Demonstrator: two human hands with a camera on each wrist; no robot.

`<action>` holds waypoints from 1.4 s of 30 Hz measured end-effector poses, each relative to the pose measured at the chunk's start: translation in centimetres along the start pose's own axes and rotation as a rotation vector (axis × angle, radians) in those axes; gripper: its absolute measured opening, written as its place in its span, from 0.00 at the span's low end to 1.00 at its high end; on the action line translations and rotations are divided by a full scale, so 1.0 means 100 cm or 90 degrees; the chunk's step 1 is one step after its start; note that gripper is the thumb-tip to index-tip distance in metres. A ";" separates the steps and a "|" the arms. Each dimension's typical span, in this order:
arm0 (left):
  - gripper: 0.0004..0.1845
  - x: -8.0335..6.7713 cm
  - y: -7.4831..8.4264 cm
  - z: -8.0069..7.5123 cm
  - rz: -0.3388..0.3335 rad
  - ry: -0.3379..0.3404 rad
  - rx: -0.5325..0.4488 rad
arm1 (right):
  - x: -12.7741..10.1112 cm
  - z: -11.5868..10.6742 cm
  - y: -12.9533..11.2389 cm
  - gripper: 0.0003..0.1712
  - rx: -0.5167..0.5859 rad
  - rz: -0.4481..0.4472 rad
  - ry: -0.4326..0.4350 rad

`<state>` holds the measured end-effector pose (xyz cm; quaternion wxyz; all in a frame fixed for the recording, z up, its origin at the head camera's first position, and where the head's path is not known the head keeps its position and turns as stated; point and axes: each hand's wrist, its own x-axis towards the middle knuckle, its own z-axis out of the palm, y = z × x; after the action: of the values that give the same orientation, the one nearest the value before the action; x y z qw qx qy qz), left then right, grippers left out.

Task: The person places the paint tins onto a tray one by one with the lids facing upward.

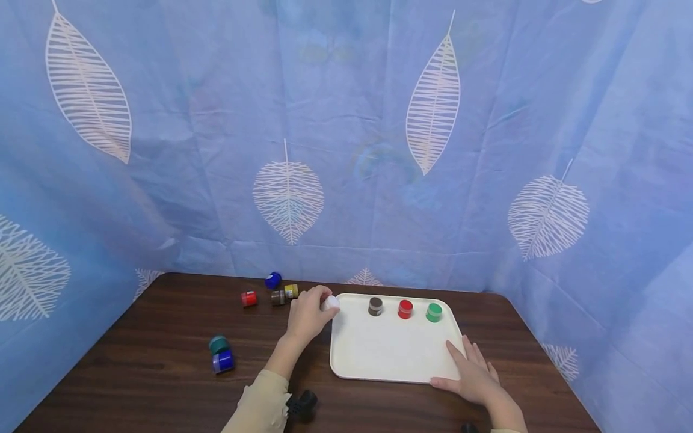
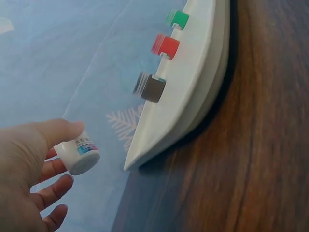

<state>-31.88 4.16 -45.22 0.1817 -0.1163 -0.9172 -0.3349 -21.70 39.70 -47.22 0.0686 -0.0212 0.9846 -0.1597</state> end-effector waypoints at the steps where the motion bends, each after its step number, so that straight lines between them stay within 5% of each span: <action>1: 0.19 0.001 0.001 0.002 0.002 0.001 -0.003 | 0.000 0.000 0.000 0.56 0.000 0.000 0.001; 14: 0.21 0.010 0.006 0.027 0.010 0.037 -0.043 | 0.000 0.002 0.001 0.56 -0.003 -0.004 0.013; 33: 0.13 0.014 0.001 0.050 -0.028 -0.001 -0.093 | -0.001 0.000 0.001 0.56 0.010 -0.009 0.007; 42: 0.15 0.020 -0.003 0.061 -0.084 -0.008 -0.115 | -0.002 -0.001 -0.002 0.55 0.010 -0.004 0.002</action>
<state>-35.33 8.11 -48.91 0.1423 -0.0739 -0.8901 -0.4267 -21.54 39.57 -47.05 0.0664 -0.0236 0.9833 -0.1680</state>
